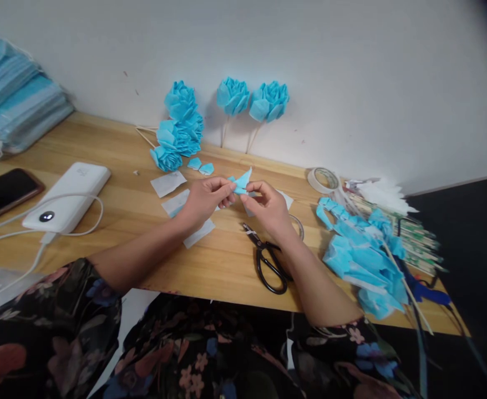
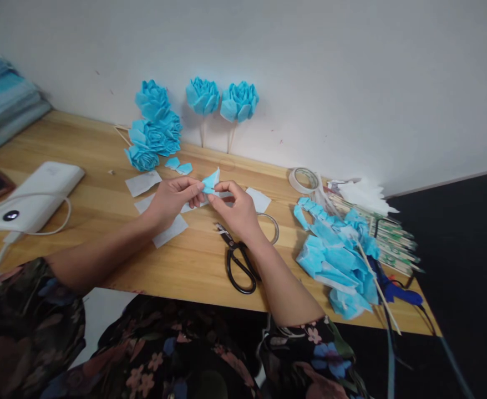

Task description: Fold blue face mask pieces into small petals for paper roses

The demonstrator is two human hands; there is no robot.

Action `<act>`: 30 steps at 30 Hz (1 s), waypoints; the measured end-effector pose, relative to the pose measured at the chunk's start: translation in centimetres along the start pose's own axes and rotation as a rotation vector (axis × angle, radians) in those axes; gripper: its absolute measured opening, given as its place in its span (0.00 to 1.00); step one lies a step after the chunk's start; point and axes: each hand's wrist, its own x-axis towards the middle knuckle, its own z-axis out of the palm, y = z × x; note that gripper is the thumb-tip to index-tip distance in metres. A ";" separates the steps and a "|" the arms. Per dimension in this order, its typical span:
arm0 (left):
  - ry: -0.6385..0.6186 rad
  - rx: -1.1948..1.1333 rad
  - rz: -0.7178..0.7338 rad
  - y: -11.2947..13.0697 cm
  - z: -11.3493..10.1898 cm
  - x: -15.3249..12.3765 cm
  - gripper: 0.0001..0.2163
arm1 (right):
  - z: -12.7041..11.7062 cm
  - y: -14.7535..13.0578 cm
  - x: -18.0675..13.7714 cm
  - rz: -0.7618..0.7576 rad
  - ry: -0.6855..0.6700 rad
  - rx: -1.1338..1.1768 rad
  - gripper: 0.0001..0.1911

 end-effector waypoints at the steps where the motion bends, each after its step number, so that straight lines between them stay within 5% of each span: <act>1: -0.004 -0.002 0.001 0.0 0.0 0.0 0.12 | 0.0 0.0 0.0 -0.006 0.007 0.002 0.10; 16: -0.011 0.014 -0.016 -0.3 0.1 -0.1 0.13 | -0.1 0.4 0.2 0.055 0.022 0.113 0.09; 24: 0.035 0.048 0.003 -0.3 0.1 -0.1 0.13 | -0.3 -0.2 0.0 0.125 0.028 0.297 0.22; 30: 0.014 0.132 0.059 -0.1 0.2 -0.3 0.12 | -0.3 -0.1 0.1 0.138 -0.029 0.196 0.16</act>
